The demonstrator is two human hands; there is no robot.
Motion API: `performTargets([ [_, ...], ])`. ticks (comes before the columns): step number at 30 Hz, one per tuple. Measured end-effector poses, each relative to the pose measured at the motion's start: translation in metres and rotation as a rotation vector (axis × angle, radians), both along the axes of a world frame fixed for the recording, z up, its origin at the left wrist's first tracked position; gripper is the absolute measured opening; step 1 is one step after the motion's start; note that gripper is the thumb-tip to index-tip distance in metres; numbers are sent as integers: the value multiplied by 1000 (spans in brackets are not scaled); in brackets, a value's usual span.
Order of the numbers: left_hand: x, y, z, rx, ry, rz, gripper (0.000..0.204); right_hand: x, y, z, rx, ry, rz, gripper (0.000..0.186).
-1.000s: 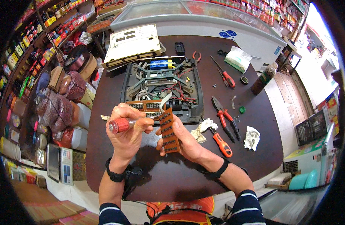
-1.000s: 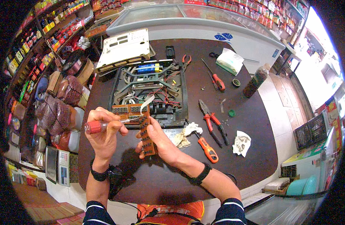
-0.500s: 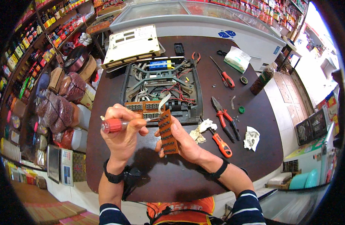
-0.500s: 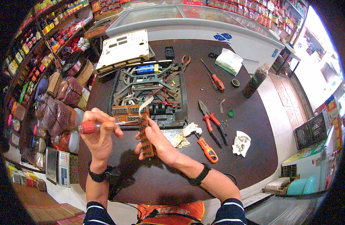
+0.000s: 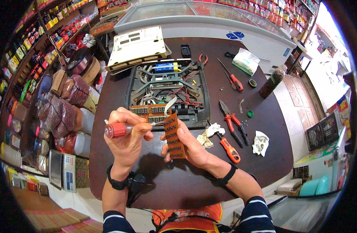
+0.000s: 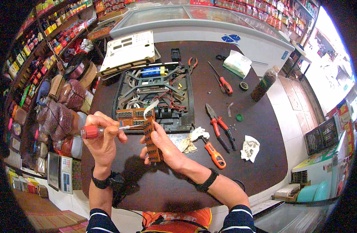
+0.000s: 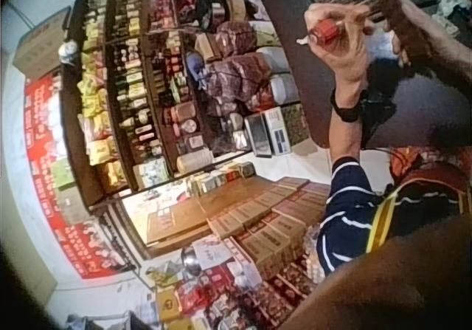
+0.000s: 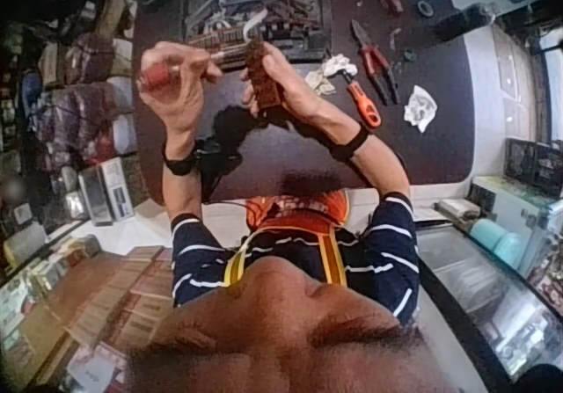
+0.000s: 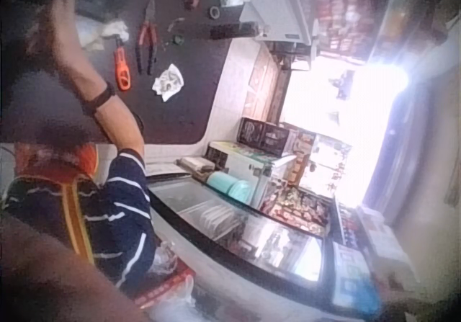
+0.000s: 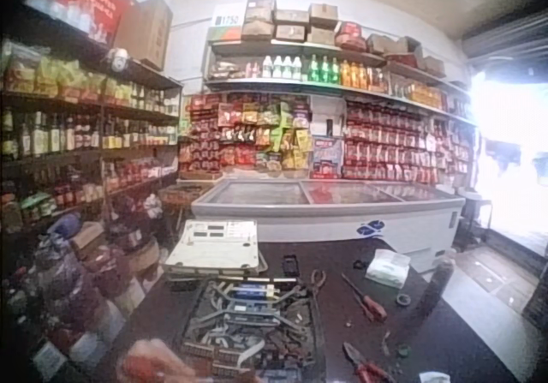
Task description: The person uses a screwdriver to remove screws from a small circuit board, flips it over, and then wipes the board with a tissue. The person continues to handle and inspect the board while a second person stands nearby.
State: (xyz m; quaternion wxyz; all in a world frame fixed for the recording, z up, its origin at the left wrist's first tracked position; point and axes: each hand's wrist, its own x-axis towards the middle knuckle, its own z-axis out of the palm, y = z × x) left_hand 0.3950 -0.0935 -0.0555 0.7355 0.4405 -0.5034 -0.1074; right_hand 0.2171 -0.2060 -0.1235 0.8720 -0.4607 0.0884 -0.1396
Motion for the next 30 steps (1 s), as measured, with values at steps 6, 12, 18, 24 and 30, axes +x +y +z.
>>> performTargets([
  [6, -4, -1, 0, 32, 39, -4, 30, -1, 1, 1, -14, 4, -7, 80],
  [12, 0, 1, 4, -4, 24, -13, 27, 0, 0, -3, 31, -26, 12, 78],
  [18, -2, 0, 5, 50, 49, -29, 26, -1, 1, -5, 4, -19, 14, 75],
  [24, -4, -2, 4, 0, 19, 6, 27, 0, 0, -6, 39, -40, 16, 73],
  [30, 1, 0, 5, 28, -38, -21, 26, -3, -3, 1, 195, -37, 41, 78],
])
